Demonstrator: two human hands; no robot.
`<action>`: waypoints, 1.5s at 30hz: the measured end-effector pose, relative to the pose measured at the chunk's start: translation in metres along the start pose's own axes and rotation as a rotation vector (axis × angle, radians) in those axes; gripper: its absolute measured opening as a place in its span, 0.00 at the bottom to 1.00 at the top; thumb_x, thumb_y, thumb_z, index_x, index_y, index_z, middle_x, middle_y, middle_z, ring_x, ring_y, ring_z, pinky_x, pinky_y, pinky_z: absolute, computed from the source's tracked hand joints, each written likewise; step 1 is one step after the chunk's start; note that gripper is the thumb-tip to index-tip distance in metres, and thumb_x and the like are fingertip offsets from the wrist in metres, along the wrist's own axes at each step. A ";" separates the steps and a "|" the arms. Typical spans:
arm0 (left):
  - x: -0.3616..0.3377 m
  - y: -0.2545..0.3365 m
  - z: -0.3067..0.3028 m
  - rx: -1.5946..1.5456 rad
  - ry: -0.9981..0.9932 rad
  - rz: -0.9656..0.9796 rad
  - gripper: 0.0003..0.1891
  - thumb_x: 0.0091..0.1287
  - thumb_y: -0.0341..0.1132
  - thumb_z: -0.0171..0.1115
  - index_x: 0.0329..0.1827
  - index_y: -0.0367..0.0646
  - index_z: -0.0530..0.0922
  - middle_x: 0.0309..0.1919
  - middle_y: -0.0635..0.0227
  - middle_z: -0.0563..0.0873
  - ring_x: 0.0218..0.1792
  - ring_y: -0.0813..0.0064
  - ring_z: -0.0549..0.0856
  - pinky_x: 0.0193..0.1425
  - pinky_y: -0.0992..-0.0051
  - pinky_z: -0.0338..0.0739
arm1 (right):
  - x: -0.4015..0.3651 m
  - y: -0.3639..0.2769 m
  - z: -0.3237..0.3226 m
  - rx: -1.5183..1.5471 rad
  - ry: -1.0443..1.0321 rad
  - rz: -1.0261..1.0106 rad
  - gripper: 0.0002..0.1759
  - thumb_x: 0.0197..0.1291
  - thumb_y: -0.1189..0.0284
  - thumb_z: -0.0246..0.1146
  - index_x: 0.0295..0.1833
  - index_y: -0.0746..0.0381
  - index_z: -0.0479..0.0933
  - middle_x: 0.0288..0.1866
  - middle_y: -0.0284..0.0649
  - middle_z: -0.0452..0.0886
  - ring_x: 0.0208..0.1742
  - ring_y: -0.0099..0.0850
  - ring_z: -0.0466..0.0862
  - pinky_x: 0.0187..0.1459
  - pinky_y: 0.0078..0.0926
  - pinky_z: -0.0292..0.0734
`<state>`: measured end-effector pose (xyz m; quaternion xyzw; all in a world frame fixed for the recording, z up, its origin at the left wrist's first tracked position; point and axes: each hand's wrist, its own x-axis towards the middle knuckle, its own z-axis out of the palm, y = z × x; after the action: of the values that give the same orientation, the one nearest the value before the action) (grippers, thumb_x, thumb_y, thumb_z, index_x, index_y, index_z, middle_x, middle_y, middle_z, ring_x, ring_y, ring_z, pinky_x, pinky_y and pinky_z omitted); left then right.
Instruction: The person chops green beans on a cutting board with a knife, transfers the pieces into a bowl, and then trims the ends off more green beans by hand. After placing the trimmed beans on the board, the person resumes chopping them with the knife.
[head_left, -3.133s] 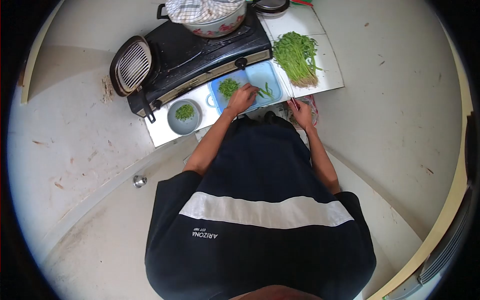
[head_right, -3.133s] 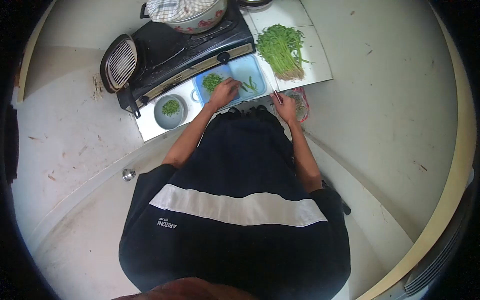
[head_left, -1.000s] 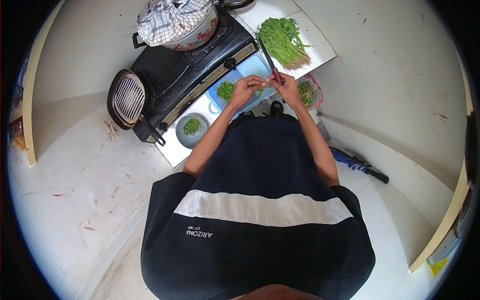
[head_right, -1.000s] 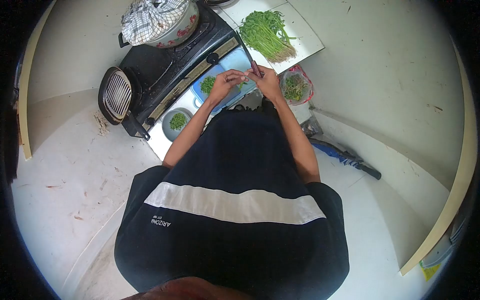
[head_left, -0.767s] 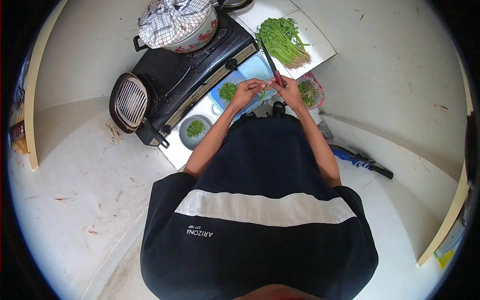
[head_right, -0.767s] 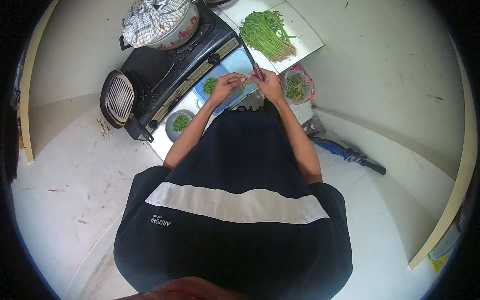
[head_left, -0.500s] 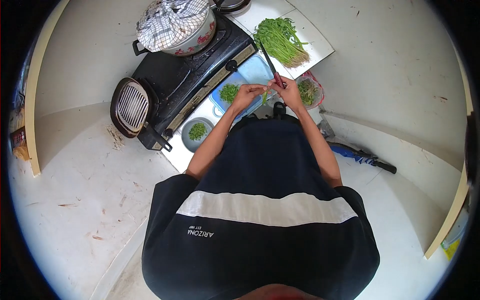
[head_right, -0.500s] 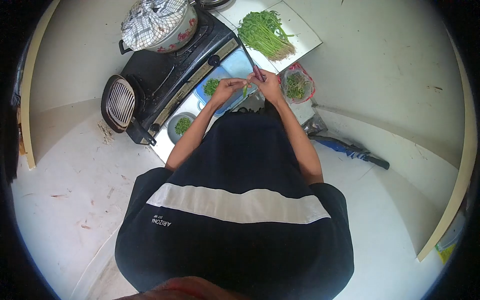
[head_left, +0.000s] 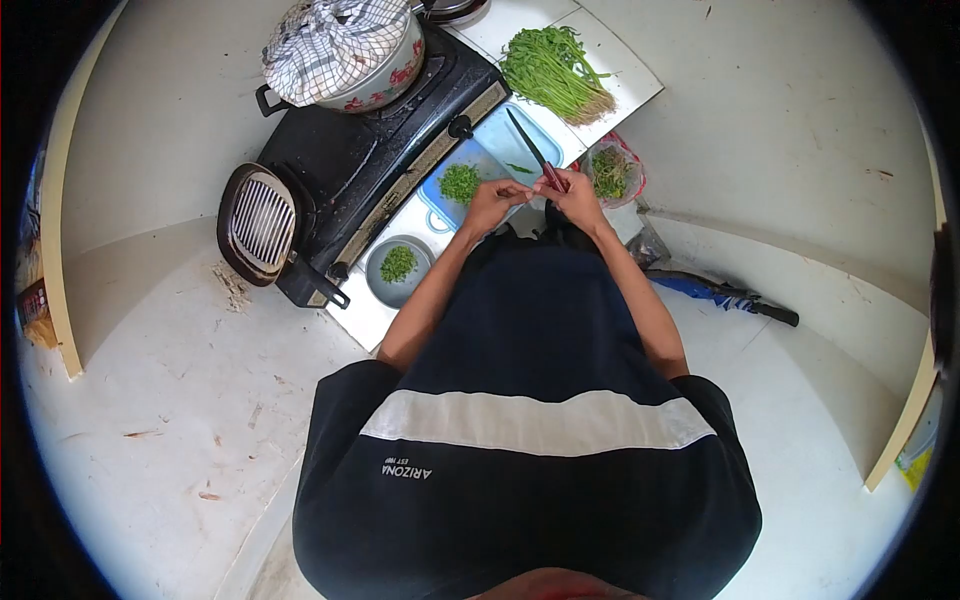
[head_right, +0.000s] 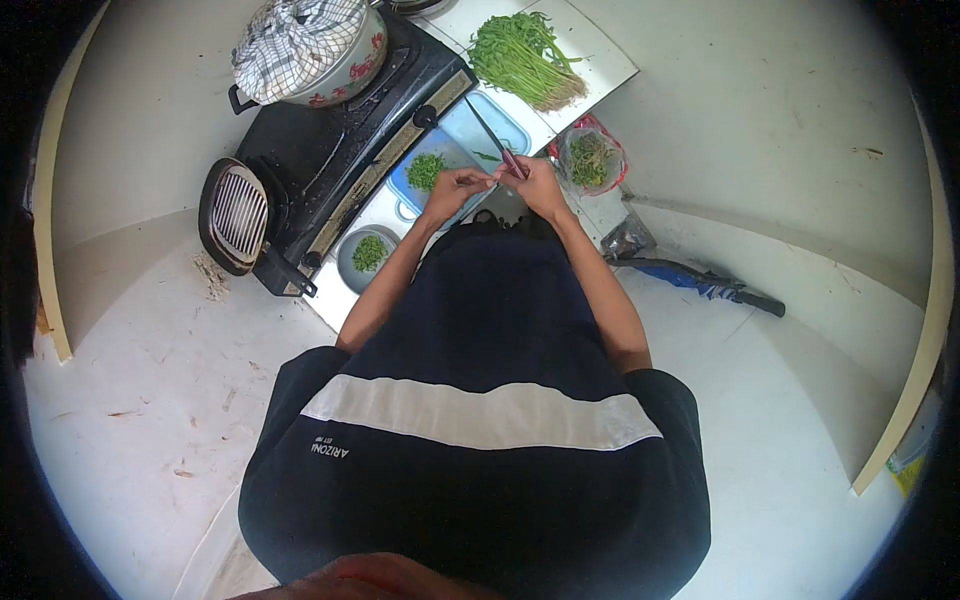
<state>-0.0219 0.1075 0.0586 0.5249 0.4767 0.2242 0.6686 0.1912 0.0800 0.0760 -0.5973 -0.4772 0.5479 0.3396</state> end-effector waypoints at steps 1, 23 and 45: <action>-0.001 -0.004 0.002 -0.002 -0.002 -0.002 0.09 0.71 0.34 0.73 0.49 0.38 0.91 0.40 0.69 0.93 0.41 0.80 0.87 0.53 0.74 0.79 | -0.001 0.005 0.002 -0.007 0.006 -0.036 0.09 0.66 0.69 0.75 0.46 0.63 0.89 0.31 0.32 0.86 0.34 0.19 0.79 0.40 0.25 0.75; 0.064 -0.020 -0.004 0.702 0.108 0.421 0.06 0.65 0.33 0.70 0.41 0.48 0.92 0.38 0.59 0.90 0.46 0.53 0.87 0.52 0.54 0.80 | -0.054 0.033 -0.020 0.131 0.289 0.203 0.08 0.68 0.70 0.73 0.46 0.63 0.88 0.34 0.32 0.89 0.32 0.18 0.80 0.35 0.22 0.73; 0.089 -0.047 0.011 1.166 0.013 0.676 0.06 0.71 0.35 0.65 0.45 0.47 0.88 0.42 0.66 0.85 0.49 0.60 0.83 0.55 0.56 0.71 | -0.066 0.042 -0.057 0.106 0.359 0.221 0.12 0.69 0.68 0.74 0.48 0.67 0.86 0.38 0.37 0.90 0.42 0.22 0.88 0.44 0.25 0.79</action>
<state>0.0176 0.1572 -0.0205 0.9189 0.3332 0.1304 0.1660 0.2593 0.0115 0.0680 -0.7152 -0.3110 0.4911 0.3880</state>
